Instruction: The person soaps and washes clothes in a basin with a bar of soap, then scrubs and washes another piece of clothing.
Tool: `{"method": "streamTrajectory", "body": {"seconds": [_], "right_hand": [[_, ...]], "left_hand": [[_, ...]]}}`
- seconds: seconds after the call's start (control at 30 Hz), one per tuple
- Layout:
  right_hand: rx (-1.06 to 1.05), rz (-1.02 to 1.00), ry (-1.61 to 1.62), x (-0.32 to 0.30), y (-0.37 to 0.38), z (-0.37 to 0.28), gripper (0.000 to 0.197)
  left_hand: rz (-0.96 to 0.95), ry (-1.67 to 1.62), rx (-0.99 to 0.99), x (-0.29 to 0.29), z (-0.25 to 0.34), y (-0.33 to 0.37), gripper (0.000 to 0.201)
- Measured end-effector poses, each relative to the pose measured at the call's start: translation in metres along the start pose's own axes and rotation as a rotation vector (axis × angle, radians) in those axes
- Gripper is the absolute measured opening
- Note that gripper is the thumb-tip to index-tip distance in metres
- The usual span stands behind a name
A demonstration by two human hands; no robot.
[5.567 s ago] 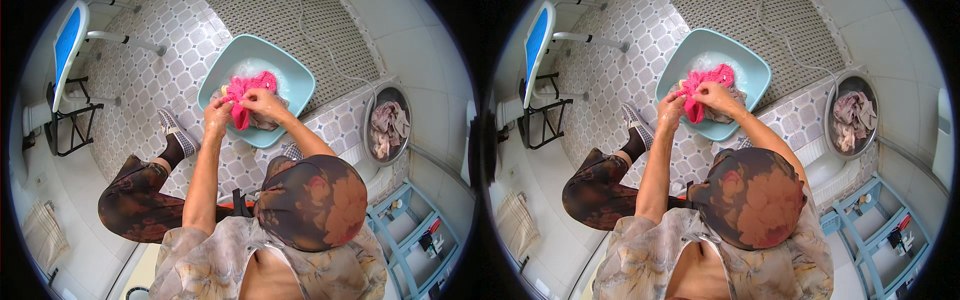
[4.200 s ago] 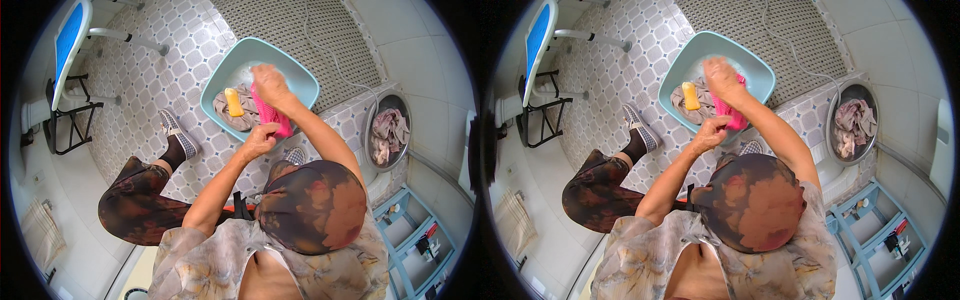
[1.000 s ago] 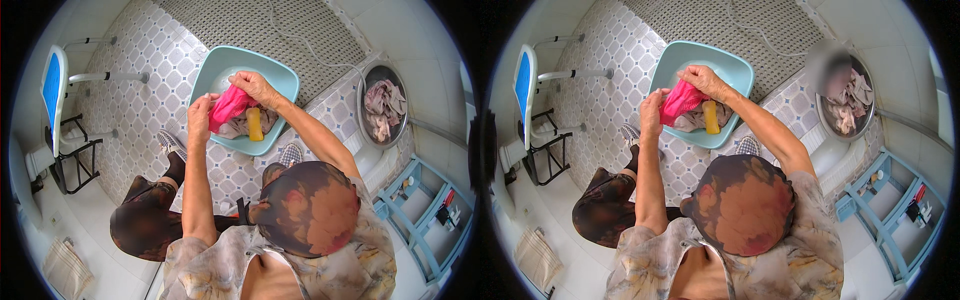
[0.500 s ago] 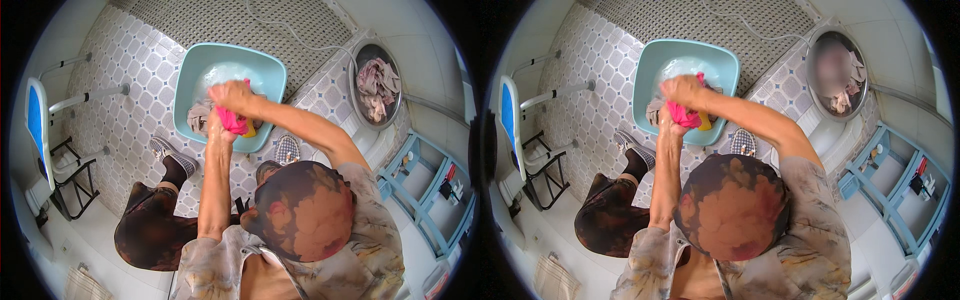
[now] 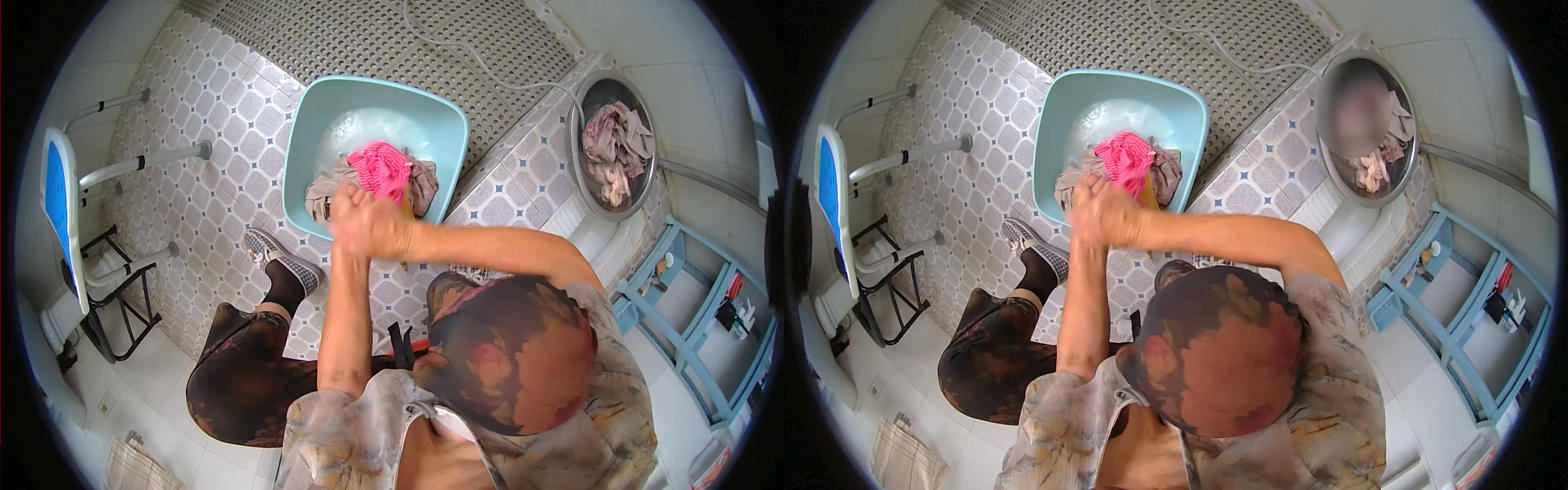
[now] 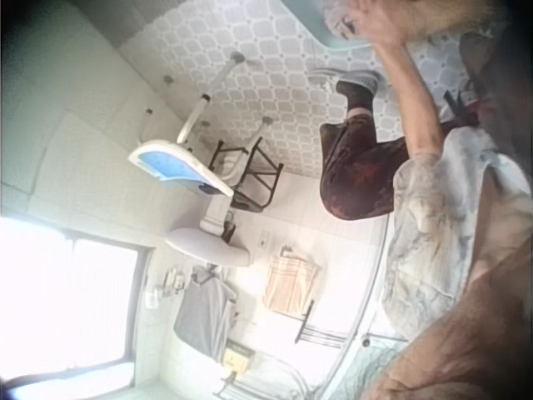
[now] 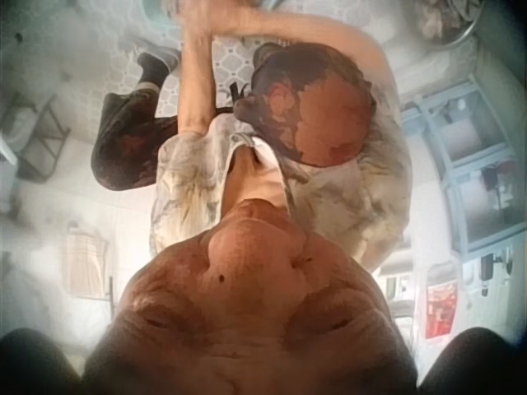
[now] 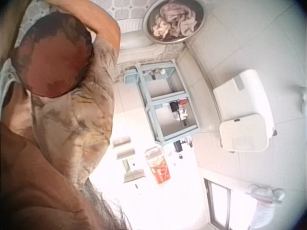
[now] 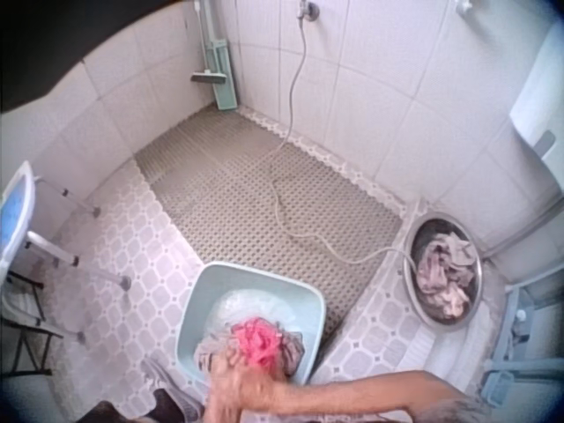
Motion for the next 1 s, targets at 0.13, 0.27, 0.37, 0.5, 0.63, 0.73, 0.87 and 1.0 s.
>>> {"method": "streamTrajectory", "body": {"seconds": [0.13, 0.27, 0.37, 0.5, 0.63, 0.73, 0.87, 1.0], "right_hand": [[-0.046, -0.083, -0.011, 0.005, -0.019, 0.014, 0.016], [0.201, -0.208, -0.019, 0.014, 0.008, 0.094, 0.035], [0.698, -0.495, 0.954, 0.017, -0.002, 0.106, 0.062], [0.363, -0.495, 0.798, -0.016, 0.004, 0.077, 0.049], [0.333, -0.254, 0.834, -0.028, 0.014, 0.109, 0.041], [0.515, -0.275, 1.029, -0.029, 0.016, 0.131, 0.035], [0.803, -0.065, 1.332, -0.029, 0.010, 0.153, 0.027], [0.948, 0.139, 1.231, -0.018, -0.001, 0.154, 0.024]], "left_hand": [[-0.165, -0.964, -0.460, 0.092, 0.058, -0.017, 0.020], [0.243, -0.743, -0.763, 0.112, 0.095, -0.018, 0.027], [0.234, -0.758, -0.476, 0.061, 0.086, 0.004, 0.019], [0.182, -0.541, -0.292, 0.042, 0.106, 0.014, 0.017], [-0.088, -0.094, -0.222, 0.057, 0.112, 0.006, 0.030], [-0.207, 0.388, -0.184, 0.054, 0.112, 0.002, 0.030], [-0.056, 0.327, -0.184, 0.035, 0.107, 0.011, 0.032], [0.090, -0.319, -0.125, 0.050, 0.098, 0.015, 0.028]]}}
Point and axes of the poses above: each hand's wrist, its own y-axis towards the middle knuckle, its own x-axis out of the palm, z = x × y, the point moved 5 cm from there along y, towards the middle knuckle, and after that the axes turned 5 degrees about z, right-handed, at the moved point
